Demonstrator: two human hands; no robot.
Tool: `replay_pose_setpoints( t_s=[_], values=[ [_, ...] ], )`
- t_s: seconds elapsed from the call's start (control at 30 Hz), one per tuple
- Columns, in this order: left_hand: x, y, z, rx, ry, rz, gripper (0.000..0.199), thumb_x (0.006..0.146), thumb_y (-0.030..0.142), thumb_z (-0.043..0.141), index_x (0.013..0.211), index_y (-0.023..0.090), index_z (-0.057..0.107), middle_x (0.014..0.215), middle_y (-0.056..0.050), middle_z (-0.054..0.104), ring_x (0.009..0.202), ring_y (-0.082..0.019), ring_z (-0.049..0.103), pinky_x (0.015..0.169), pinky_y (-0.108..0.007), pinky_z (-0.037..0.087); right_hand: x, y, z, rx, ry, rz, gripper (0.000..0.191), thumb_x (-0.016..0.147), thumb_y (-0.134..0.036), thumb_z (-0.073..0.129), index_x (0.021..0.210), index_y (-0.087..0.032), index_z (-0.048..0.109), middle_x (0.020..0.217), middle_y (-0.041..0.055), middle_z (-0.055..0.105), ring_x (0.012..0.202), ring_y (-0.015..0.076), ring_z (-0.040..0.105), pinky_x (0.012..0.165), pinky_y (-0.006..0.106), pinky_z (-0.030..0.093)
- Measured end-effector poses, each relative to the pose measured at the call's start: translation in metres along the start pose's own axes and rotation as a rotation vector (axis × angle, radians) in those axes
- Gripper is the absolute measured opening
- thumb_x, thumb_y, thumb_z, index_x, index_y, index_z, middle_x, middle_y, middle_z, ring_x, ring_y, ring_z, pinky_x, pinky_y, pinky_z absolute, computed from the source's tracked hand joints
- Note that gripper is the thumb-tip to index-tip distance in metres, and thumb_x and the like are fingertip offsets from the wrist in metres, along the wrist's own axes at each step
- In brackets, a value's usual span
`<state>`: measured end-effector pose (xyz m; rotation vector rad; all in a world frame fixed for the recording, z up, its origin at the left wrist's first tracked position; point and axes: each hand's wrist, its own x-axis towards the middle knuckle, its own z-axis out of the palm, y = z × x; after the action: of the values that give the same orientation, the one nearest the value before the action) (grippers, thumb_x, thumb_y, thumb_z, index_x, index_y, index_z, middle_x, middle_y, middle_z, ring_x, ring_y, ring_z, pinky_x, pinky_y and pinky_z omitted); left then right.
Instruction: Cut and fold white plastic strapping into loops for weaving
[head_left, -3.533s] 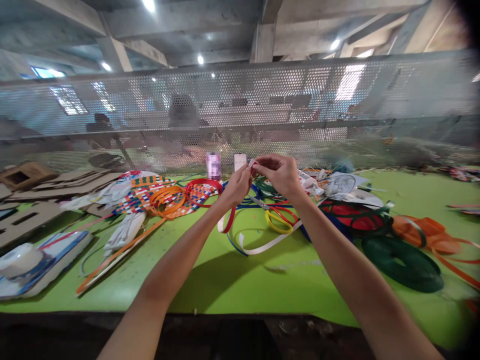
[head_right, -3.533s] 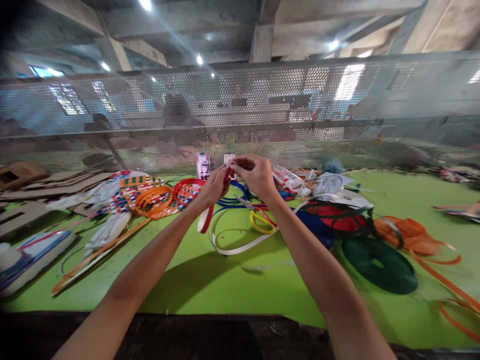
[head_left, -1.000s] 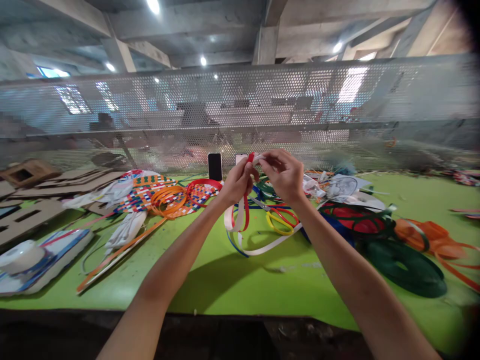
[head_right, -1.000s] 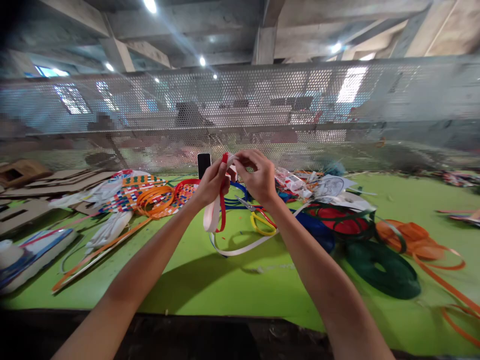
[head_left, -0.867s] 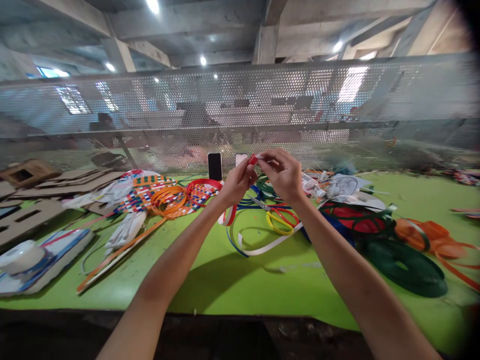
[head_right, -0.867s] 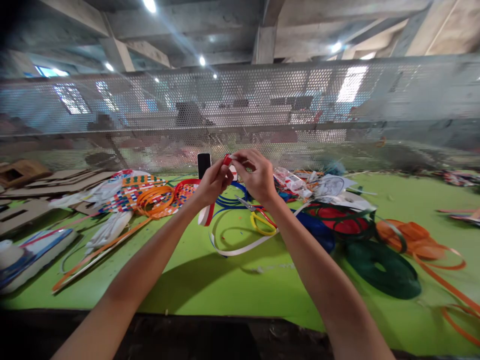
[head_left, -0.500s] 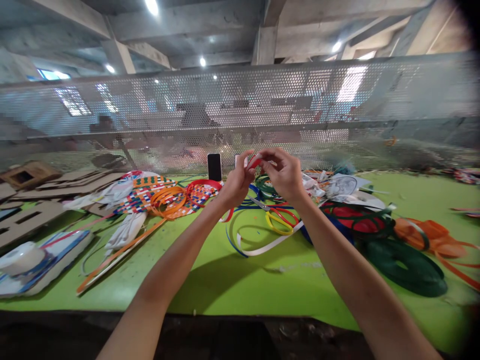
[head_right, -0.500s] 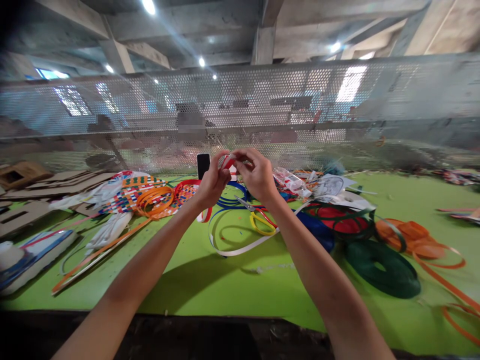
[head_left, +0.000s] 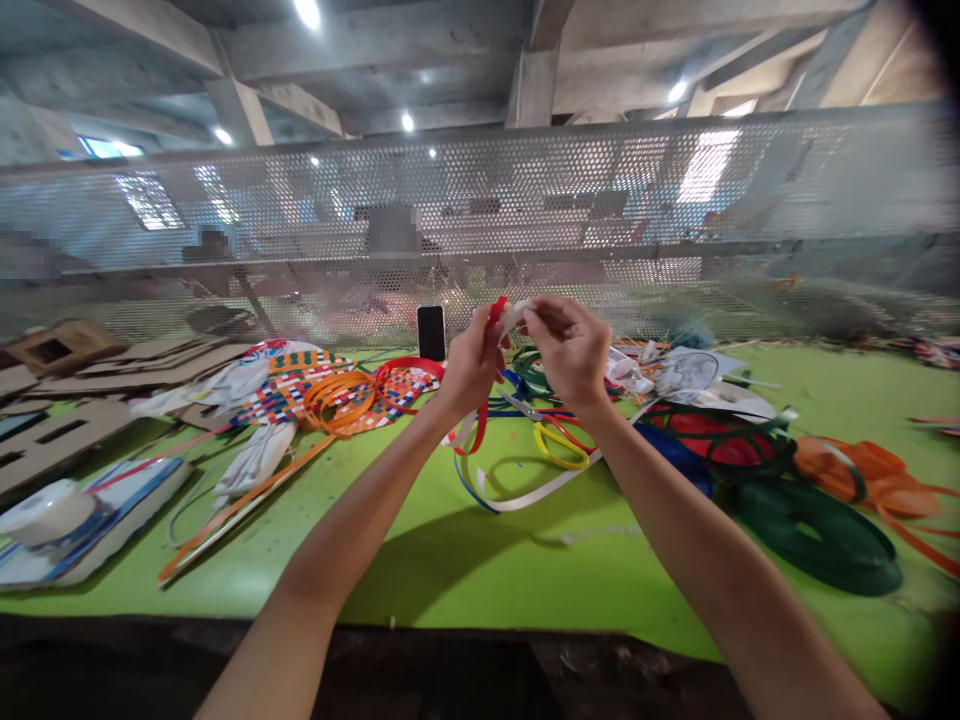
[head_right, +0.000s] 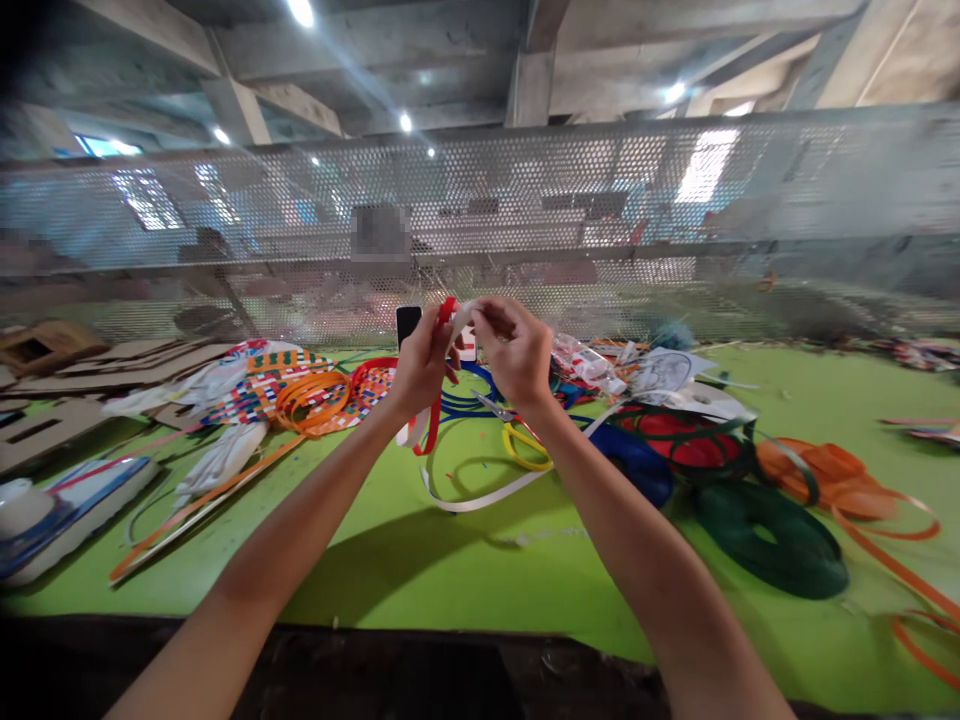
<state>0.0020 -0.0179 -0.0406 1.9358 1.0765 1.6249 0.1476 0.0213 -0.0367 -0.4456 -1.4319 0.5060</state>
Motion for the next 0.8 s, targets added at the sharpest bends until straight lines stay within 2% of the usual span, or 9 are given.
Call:
replay_pose_setpoints(
  t_s=[0.17, 0.3, 0.37, 0.43, 0.5, 0.57, 0.63, 0.7, 0.8],
  values=[
    [0.012, -0.001, -0.008, -0.044, 0.077, -0.008, 0.022, 0.108, 0.039, 0.050, 0.110, 0.021, 0.064, 0.096, -0.005, 0.073, 0.073, -0.012, 0.068, 0.064, -0.023, 0.054, 0.007, 0.005, -0.006, -0.010, 0.014, 0.000, 0.027, 0.092, -0.051, 0.076, 0.106, -0.027, 0.073, 0.102, 0.0043, 0.077, 0.095, 0.0218, 0.078, 0.090, 0.039, 0.068],
    [0.027, -0.015, -0.046, 0.038, 0.142, -0.115, 0.030, 0.107, 0.046, 0.048, 0.107, 0.021, 0.064, 0.090, -0.007, 0.075, 0.071, -0.014, 0.070, 0.065, -0.024, 0.054, 0.017, 0.001, -0.017, 0.013, 0.001, 0.030, 0.037, 0.092, -0.058, 0.074, 0.116, -0.029, 0.071, 0.110, 0.0053, 0.075, 0.101, 0.0238, 0.077, 0.092, 0.044, 0.068],
    [0.030, -0.023, -0.071, 0.236, 0.120, -0.177, 0.030, 0.105, 0.046, 0.052, 0.102, 0.019, 0.066, 0.087, -0.009, 0.076, 0.072, -0.018, 0.070, 0.068, -0.028, 0.055, 0.023, -0.003, -0.024, -0.017, 0.009, 0.028, 0.040, 0.093, -0.060, 0.073, 0.119, -0.030, 0.071, 0.111, 0.0061, 0.075, 0.102, 0.0248, 0.076, 0.090, 0.044, 0.068],
    [0.028, -0.028, -0.091, 0.577, 0.078, -0.219, 0.025, 0.098, 0.042, 0.064, 0.093, 0.018, 0.068, 0.091, -0.014, 0.078, 0.092, -0.027, 0.073, 0.084, -0.039, 0.057, 0.028, -0.006, -0.030, -0.058, 0.028, -0.004, 0.037, 0.094, -0.058, 0.072, 0.118, -0.030, 0.071, 0.110, 0.0061, 0.074, 0.101, 0.0246, 0.076, 0.087, 0.044, 0.068],
    [0.025, -0.027, -0.099, 0.799, 0.083, -0.219, 0.036, 0.085, 0.042, 0.080, 0.107, 0.016, 0.070, 0.119, -0.022, 0.076, 0.122, -0.039, 0.066, 0.105, -0.055, 0.050, 0.031, -0.008, -0.033, -0.070, 0.037, -0.040, 0.033, 0.094, -0.055, 0.072, 0.114, -0.029, 0.072, 0.107, 0.0054, 0.074, 0.097, 0.0234, 0.076, 0.085, 0.043, 0.068],
    [0.023, -0.018, -0.094, 0.814, 0.145, -0.108, 0.058, 0.085, 0.049, 0.081, 0.129, 0.015, 0.066, 0.150, -0.026, 0.060, 0.146, -0.044, 0.049, 0.119, -0.062, 0.036, 0.031, -0.012, -0.034, -0.048, 0.019, -0.049, 0.030, 0.092, -0.053, 0.075, 0.110, -0.029, 0.073, 0.104, 0.0047, 0.075, 0.093, 0.0225, 0.076, 0.085, 0.043, 0.068],
    [0.022, -0.005, -0.079, 0.649, 0.130, 0.057, 0.063, 0.095, 0.058, 0.067, 0.142, 0.018, 0.059, 0.161, -0.022, 0.051, 0.153, -0.039, 0.041, 0.124, -0.057, 0.034, 0.029, -0.015, -0.032, -0.018, -0.022, -0.025, 0.029, 0.090, -0.052, 0.079, 0.106, -0.028, 0.073, 0.100, 0.0041, 0.076, 0.090, 0.0224, 0.077, 0.085, 0.043, 0.069],
    [0.021, 0.009, -0.061, 0.421, -0.003, 0.167, 0.058, 0.103, 0.061, 0.053, 0.144, 0.020, 0.058, 0.153, -0.019, 0.060, 0.146, -0.033, 0.052, 0.119, -0.051, 0.042, 0.025, -0.019, -0.028, 0.006, -0.077, 0.016, 0.030, 0.088, -0.051, 0.081, 0.104, -0.028, 0.073, 0.097, 0.0036, 0.077, 0.087, 0.0226, 0.077, 0.085, 0.044, 0.069],
    [0.015, 0.019, -0.038, 0.089, -0.285, 0.112, 0.052, 0.105, 0.062, 0.048, 0.127, 0.018, 0.066, 0.111, -0.014, 0.076, 0.103, -0.024, 0.073, 0.091, -0.037, 0.058, 0.021, -0.022, -0.023, 0.038, -0.133, 0.057, 0.031, 0.086, -0.051, 0.082, 0.102, -0.026, 0.073, 0.093, 0.0032, 0.078, 0.083, 0.0222, 0.078, 0.082, 0.043, 0.070]
  ],
)
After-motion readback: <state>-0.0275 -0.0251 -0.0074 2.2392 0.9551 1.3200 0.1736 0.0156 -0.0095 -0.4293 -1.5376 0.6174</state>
